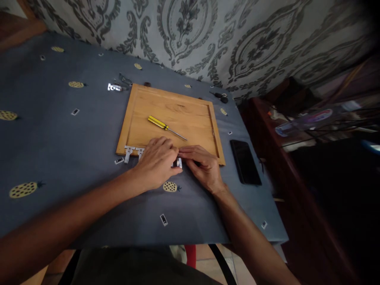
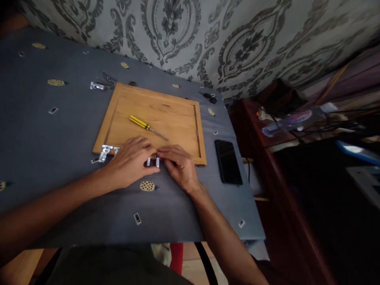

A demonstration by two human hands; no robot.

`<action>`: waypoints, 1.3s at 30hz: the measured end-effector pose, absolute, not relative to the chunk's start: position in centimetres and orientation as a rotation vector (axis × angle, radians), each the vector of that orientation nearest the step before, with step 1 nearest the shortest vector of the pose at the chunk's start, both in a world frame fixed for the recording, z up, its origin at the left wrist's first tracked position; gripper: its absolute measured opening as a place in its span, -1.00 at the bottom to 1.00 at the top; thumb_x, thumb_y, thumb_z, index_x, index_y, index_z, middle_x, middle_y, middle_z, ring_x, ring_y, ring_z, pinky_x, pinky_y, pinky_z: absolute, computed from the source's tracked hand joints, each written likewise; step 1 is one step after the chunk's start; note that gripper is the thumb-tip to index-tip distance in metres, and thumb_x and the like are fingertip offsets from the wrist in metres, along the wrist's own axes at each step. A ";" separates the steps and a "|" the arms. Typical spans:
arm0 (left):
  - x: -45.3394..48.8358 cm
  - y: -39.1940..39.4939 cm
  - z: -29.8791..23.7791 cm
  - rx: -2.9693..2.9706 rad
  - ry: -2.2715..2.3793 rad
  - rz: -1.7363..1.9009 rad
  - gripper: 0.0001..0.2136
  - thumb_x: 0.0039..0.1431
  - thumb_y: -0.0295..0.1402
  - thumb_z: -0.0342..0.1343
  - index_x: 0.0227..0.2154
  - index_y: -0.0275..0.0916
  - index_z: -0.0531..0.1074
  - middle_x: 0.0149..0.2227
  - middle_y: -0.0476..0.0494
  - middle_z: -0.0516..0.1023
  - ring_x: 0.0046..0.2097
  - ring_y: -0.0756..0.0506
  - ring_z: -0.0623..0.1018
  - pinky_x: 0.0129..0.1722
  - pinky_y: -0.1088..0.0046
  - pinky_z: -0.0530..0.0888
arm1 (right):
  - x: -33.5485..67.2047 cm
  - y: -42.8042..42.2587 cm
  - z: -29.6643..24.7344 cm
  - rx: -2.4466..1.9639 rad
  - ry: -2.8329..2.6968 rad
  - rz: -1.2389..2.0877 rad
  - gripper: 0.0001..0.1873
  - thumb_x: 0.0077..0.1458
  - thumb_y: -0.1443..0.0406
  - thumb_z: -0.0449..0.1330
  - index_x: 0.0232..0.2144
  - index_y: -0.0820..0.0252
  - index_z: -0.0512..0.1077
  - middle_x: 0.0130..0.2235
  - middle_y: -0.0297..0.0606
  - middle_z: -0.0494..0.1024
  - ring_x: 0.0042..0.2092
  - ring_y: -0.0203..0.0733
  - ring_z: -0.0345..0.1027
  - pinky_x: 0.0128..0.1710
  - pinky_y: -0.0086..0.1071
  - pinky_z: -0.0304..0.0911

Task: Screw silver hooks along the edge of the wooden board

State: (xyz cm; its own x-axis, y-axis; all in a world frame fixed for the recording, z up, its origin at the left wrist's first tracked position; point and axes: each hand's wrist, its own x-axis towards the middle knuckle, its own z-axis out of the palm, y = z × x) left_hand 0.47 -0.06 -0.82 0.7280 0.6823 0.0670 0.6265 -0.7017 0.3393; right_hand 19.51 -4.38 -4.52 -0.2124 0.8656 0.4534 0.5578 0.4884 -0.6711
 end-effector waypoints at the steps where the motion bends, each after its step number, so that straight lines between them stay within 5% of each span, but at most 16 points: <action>1: 0.5 -0.1 -0.8 2.640 1.024 0.268 -0.71 0.17 -0.19 0.31 -0.20 -0.34 0.53 -0.16 -0.24 0.52 0.00 -0.28 0.45 0.02 0.17 0.37 | 19.5 -4.4 -4.5 -1.185 -1.899 0.464 -0.68 0.20 0.44 0.15 -0.20 -0.01 0.65 -0.16 -0.22 0.70 -0.08 -0.10 0.58 -0.05 -0.07 0.49; 10: 0.5 0.0 -0.8 2.633 1.028 0.292 -0.74 0.15 -0.22 0.32 -0.23 -0.33 0.53 -0.18 -0.23 0.52 -0.03 -0.26 0.46 -0.02 0.18 0.37 | 19.4 -4.4 -4.5 -1.173 -1.866 0.477 -0.65 0.18 0.48 0.15 -0.18 -0.01 0.64 -0.18 -0.26 0.70 -0.09 -0.15 0.58 -0.06 -0.13 0.48; 18: 0.4 0.0 -1.5 2.679 1.001 0.373 -0.77 0.17 -0.21 0.29 -0.26 -0.30 0.53 -0.19 -0.21 0.54 -0.05 -0.27 0.47 -0.02 0.14 0.40 | 19.9 -4.4 -3.6 -1.255 -1.877 0.508 -0.81 0.18 0.26 0.27 -0.15 0.06 0.62 -0.12 -0.16 0.67 -0.02 -0.08 0.53 0.01 -0.06 0.45; 24: 0.3 0.1 -2.2 2.709 0.980 0.449 -0.79 0.17 -0.20 0.28 -0.29 -0.26 0.52 -0.23 -0.17 0.52 -0.09 -0.24 0.46 -0.07 0.20 0.39 | 20.9 -4.4 -3.2 -1.326 -1.982 0.605 -0.60 0.08 0.02 0.35 -0.09 0.06 0.61 0.06 -0.07 0.58 0.12 0.02 0.44 0.12 0.07 0.38; 39: 0.5 0.2 -1.7 2.706 1.001 0.387 -0.74 0.14 -0.20 0.30 -0.23 -0.29 0.53 -0.22 -0.19 0.53 -0.09 -0.24 0.47 -0.06 0.19 0.40 | 21.3 -4.5 -3.1 -1.263 -2.192 0.544 -0.49 0.08 -0.03 0.31 0.00 0.10 0.56 0.08 -0.03 0.54 0.15 0.03 0.41 0.14 0.06 0.38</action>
